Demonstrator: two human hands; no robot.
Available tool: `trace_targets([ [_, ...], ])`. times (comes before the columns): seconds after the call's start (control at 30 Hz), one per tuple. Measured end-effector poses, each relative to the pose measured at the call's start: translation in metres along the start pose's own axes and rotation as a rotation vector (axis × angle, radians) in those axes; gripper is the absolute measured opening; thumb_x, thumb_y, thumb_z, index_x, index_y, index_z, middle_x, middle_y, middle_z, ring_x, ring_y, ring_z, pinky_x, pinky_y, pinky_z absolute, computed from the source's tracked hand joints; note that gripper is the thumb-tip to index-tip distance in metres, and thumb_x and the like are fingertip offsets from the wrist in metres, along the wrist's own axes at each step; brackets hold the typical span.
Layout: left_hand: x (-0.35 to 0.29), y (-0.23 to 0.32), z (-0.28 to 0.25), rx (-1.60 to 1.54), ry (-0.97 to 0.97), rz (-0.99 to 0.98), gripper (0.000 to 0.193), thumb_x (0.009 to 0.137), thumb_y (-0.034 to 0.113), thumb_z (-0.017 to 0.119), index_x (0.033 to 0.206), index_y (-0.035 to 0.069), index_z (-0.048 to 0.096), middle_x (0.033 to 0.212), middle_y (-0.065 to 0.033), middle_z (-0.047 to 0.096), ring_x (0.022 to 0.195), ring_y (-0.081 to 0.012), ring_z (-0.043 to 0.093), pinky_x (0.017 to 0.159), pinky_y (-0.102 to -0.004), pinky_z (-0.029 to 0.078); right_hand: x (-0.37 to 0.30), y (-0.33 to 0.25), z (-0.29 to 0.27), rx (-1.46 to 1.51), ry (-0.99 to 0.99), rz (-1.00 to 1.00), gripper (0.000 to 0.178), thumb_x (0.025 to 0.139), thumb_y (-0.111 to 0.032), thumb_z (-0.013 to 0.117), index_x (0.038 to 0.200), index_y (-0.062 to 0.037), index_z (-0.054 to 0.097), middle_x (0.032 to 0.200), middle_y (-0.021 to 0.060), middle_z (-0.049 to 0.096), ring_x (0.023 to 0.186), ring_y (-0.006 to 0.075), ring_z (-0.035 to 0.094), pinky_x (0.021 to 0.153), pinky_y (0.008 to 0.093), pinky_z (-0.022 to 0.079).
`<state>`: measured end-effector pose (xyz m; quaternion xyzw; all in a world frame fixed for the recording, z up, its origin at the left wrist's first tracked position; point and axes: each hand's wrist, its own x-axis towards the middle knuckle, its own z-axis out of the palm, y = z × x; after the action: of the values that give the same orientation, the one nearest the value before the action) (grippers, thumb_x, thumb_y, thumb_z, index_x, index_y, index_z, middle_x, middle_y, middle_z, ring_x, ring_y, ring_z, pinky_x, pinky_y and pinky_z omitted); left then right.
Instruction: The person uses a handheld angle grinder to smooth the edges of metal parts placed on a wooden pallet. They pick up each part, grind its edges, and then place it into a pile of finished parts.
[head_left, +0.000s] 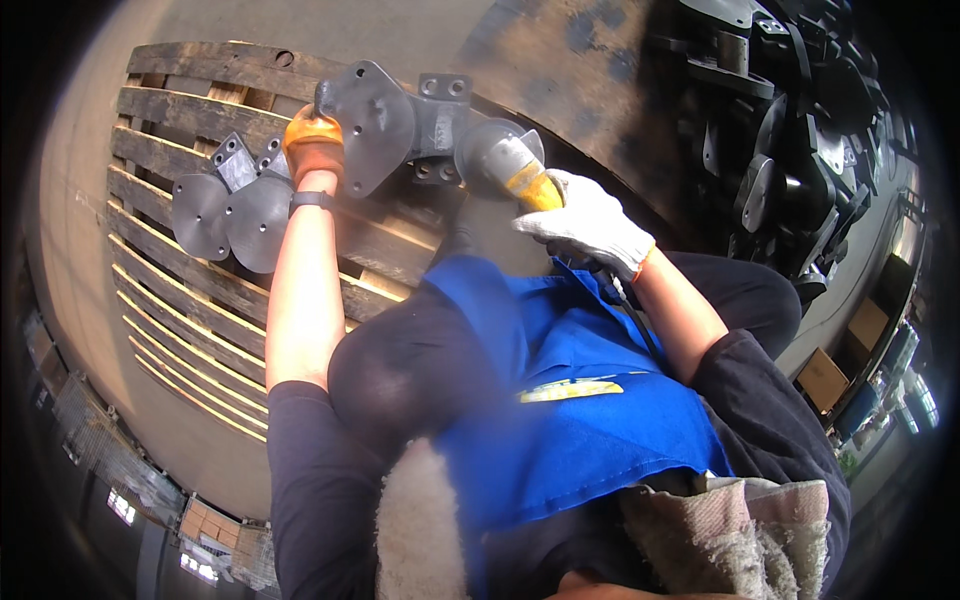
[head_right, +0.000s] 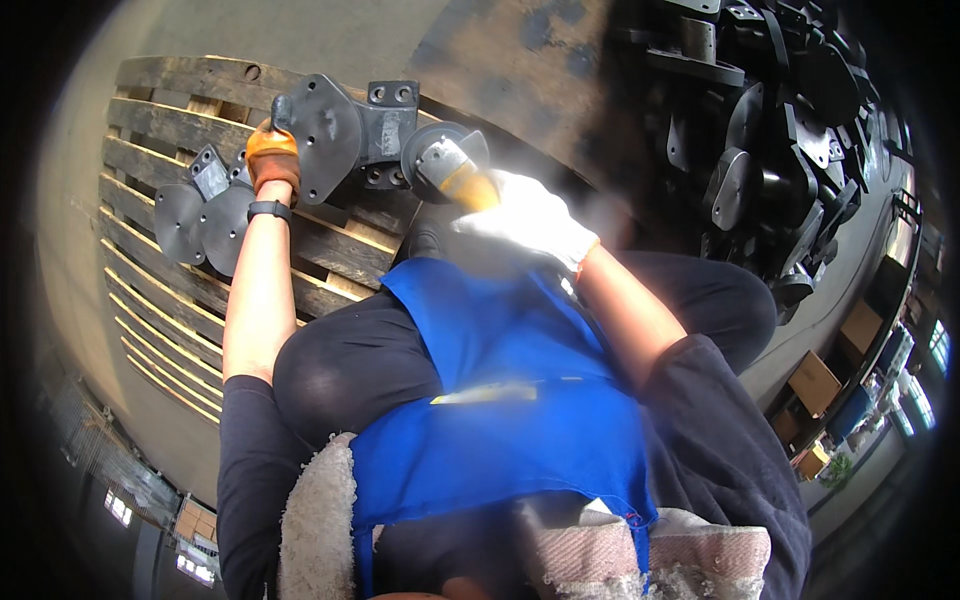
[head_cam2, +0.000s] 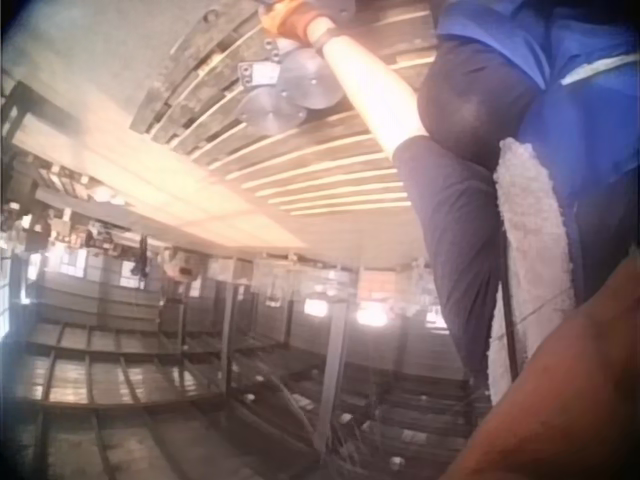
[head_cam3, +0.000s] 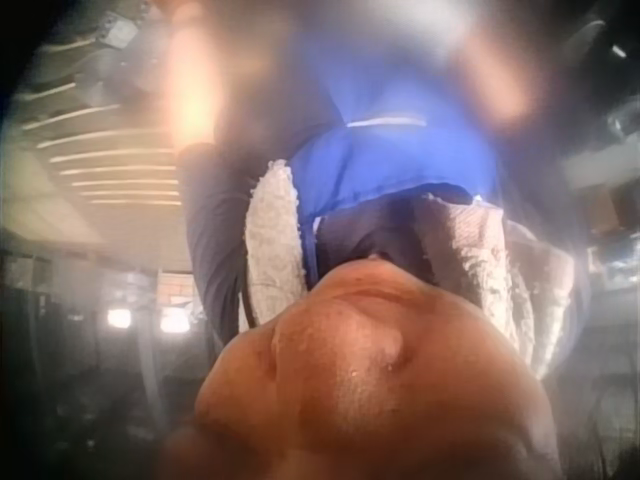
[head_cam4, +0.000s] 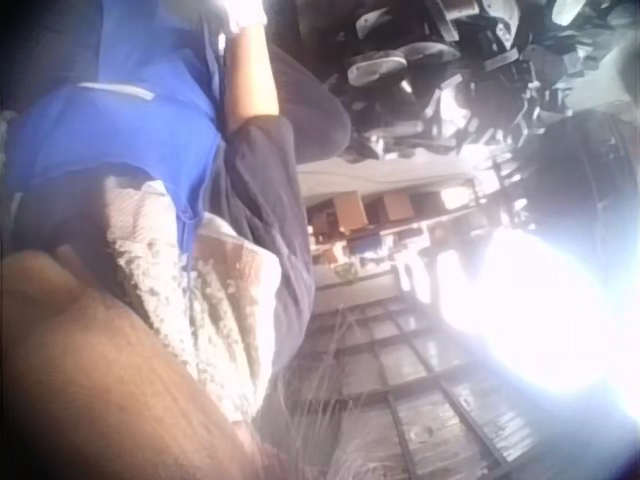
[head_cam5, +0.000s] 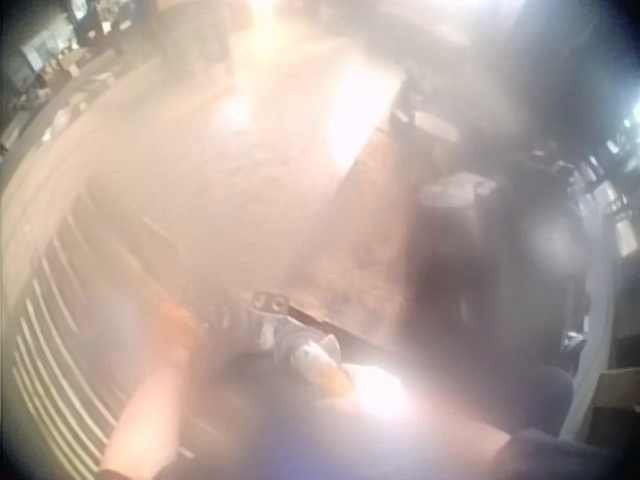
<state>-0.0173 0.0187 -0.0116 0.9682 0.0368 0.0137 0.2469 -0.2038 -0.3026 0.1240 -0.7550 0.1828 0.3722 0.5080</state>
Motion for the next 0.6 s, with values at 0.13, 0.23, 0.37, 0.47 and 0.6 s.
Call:
trace_targets([
  [0.13,-0.002,0.006,-0.004,0.018,-0.01,-0.001,0.021,0.091,0.022,0.057,0.095,0.007,0.071,0.088,-0.0186,0.071,0.085,-0.0374,0.068,0.074,-0.0384,0.053,-0.002,0.0,0.005,-0.023,-0.012,-0.014,0.044,0.078,-0.034,0.08,0.109,-0.0094,0.061,0.075,0.0012,0.062,0.059,0.0093,0.058,0.055,0.0242,0.048],
  [0.23,0.008,-0.015,0.006,0.017,-0.034,0.041,0.021,0.091,0.021,0.057,0.096,0.006,0.071,0.087,-0.0182,0.072,0.084,-0.0358,0.069,0.073,-0.0375,0.053,-0.003,-0.014,0.008,-0.06,-0.023,0.009,0.045,0.078,-0.035,0.079,0.11,-0.0095,0.062,0.076,0.0017,0.063,0.06,0.0096,0.06,0.056,0.0248,0.049],
  [0.37,0.011,-0.025,0.013,0.059,-0.032,0.092,0.021,0.091,0.022,0.058,0.096,0.006,0.071,0.086,-0.0178,0.072,0.083,-0.035,0.069,0.073,-0.0371,0.053,-0.004,-0.011,0.011,-0.03,-0.042,0.016,0.046,0.078,-0.036,0.078,0.113,-0.0104,0.062,0.076,0.0017,0.063,0.06,0.0087,0.06,0.053,0.0236,0.048],
  [0.47,0.009,-0.017,0.01,0.037,-0.033,0.034,0.021,0.091,0.022,0.058,0.095,0.006,0.071,0.086,-0.0175,0.072,0.082,-0.0351,0.069,0.073,-0.0373,0.053,-0.004,-0.01,0.01,0.013,-0.047,0.024,0.046,0.079,-0.036,0.077,0.113,-0.0107,0.061,0.074,0.0016,0.063,0.058,0.0083,0.06,0.049,0.0227,0.046],
  [0.6,0.01,-0.023,0.013,0.03,0.0,0.081,0.023,0.091,0.024,0.058,0.093,0.006,0.071,0.086,-0.0177,0.072,0.083,-0.0357,0.069,0.074,-0.0379,0.054,0.0,-0.013,0.007,0.022,-0.045,0.004,0.046,0.078,-0.036,0.079,0.112,-0.0102,0.061,0.073,0.0017,0.062,0.057,0.0091,0.06,0.046,0.0226,0.045],
])
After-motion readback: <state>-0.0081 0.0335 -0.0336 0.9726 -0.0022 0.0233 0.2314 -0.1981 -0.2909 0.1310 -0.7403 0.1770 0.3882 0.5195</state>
